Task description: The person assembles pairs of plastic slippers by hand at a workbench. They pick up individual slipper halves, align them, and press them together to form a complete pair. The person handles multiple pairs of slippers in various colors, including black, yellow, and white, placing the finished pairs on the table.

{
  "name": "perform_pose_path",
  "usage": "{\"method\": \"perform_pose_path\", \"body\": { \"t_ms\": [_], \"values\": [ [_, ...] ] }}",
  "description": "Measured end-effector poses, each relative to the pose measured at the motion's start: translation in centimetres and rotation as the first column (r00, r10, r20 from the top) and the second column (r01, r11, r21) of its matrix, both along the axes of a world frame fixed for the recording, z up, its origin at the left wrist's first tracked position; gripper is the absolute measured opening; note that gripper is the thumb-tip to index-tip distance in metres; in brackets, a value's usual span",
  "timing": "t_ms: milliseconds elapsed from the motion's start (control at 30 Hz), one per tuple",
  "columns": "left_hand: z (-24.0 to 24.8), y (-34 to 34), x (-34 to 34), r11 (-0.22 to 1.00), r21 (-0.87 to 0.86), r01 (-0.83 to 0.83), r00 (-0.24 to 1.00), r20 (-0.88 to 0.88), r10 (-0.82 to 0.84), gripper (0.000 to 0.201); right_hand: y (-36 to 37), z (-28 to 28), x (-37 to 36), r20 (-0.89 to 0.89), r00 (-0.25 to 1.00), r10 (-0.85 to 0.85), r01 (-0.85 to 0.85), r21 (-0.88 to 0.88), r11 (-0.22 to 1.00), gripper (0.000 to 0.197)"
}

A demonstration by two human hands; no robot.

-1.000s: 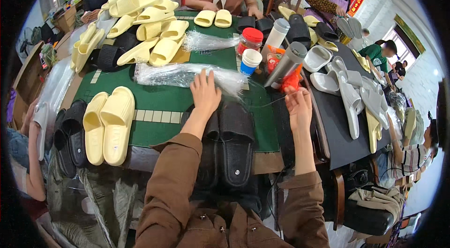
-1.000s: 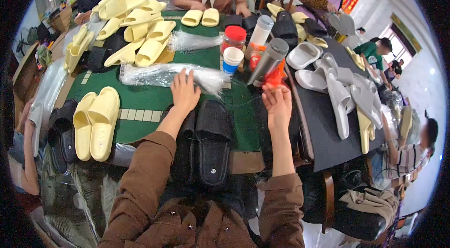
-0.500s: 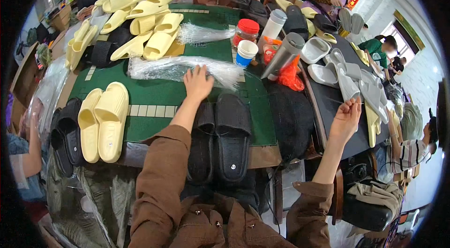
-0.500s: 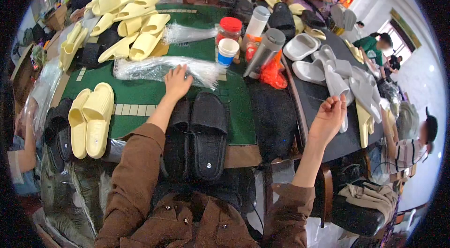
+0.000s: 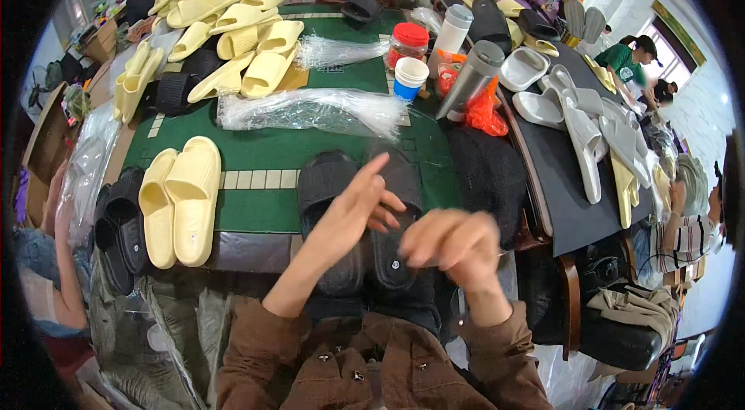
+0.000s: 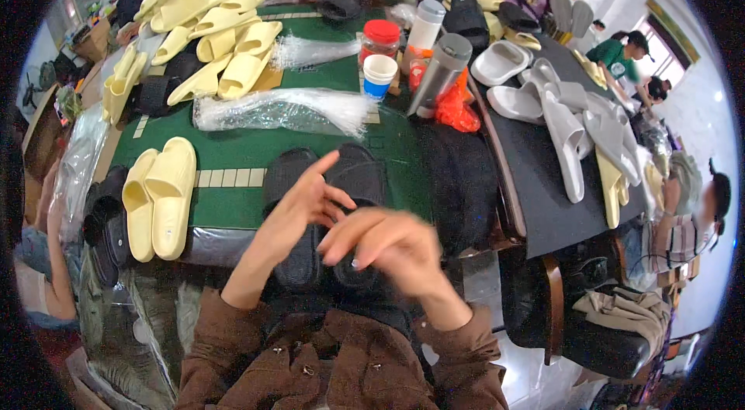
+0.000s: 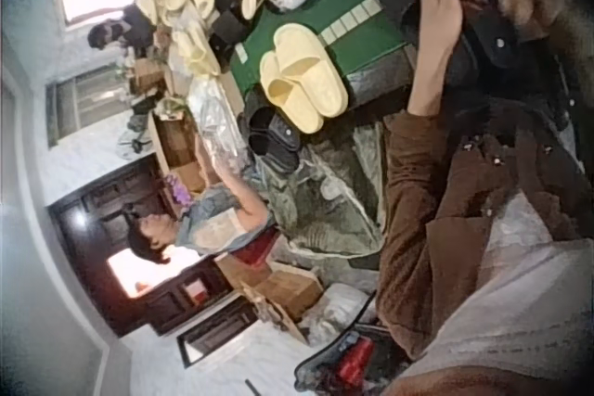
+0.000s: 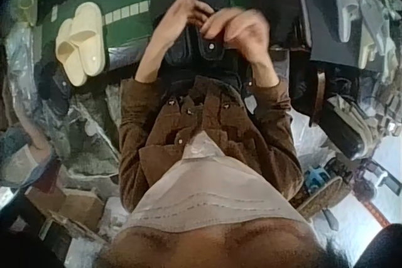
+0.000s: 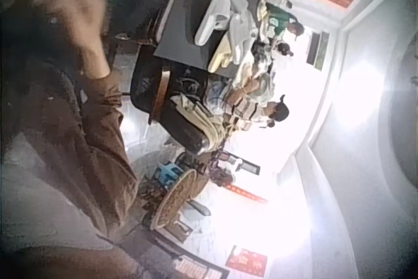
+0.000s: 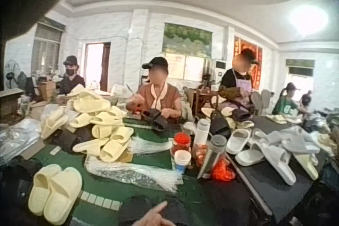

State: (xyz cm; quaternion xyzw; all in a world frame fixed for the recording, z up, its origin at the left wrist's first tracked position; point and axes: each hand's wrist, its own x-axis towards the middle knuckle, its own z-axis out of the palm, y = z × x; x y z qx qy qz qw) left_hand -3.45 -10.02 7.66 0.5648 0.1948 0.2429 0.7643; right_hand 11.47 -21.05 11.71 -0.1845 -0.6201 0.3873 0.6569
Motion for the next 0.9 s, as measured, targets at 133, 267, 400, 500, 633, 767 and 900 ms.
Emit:
{"method": "perform_pose_path", "body": {
  "t_ms": [133, 267, 400, 500, 633, 767, 900],
  "values": [
    [-0.5, -2.0, -0.5, 0.978, -0.176, 0.108, 0.992, 0.079, -0.095, 0.05, -2.0, -2.6, -2.2, 0.186, 0.934, 0.306, -0.247, -0.285, 0.926, 0.013],
    [-2.0, -0.8, -1.6, 0.984, -0.041, -0.175, 0.981, 0.074, 0.178, 0.029, -4.0, -5.3, -2.1, 0.13, 0.884, 0.45, -0.339, -0.486, 0.806, 0.013],
    [-2.7, 0.8, -3.6, 0.935, 0.018, -0.355, 0.924, 0.155, 0.349, 0.024, -5.3, -5.4, -0.5, 0.088, 0.893, 0.442, -0.315, -0.58, 0.752, 0.013],
    [-2.1, -0.5, -4.1, 0.95, 0.141, -0.278, 0.96, 0.02, 0.278, 0.023, -5.0, -4.8, 0.0, -0.009, 0.997, 0.082, -0.065, -0.682, 0.728, 0.012],
    [-2.2, -4.1, -4.2, 0.977, 0.19, -0.101, 0.987, -0.107, 0.123, 0.023, -2.1, -4.5, 0.2, -0.057, 0.98, -0.191, 0.09, -0.731, 0.676, 0.019],
    [-2.2, -5.8, -4.0, 0.983, 0.181, -0.023, 0.993, -0.109, 0.044, 0.024, 0.1, -5.0, -0.1, -0.059, 0.973, -0.224, 0.115, -0.718, 0.687, 0.025],
    [-2.9, -6.3, -4.4, 0.985, 0.17, -0.016, 0.995, -0.099, 0.033, 0.024, 0.9, -4.8, -0.1, -0.013, 0.981, -0.193, 0.127, -0.708, 0.695, 0.026]
  ]
}}
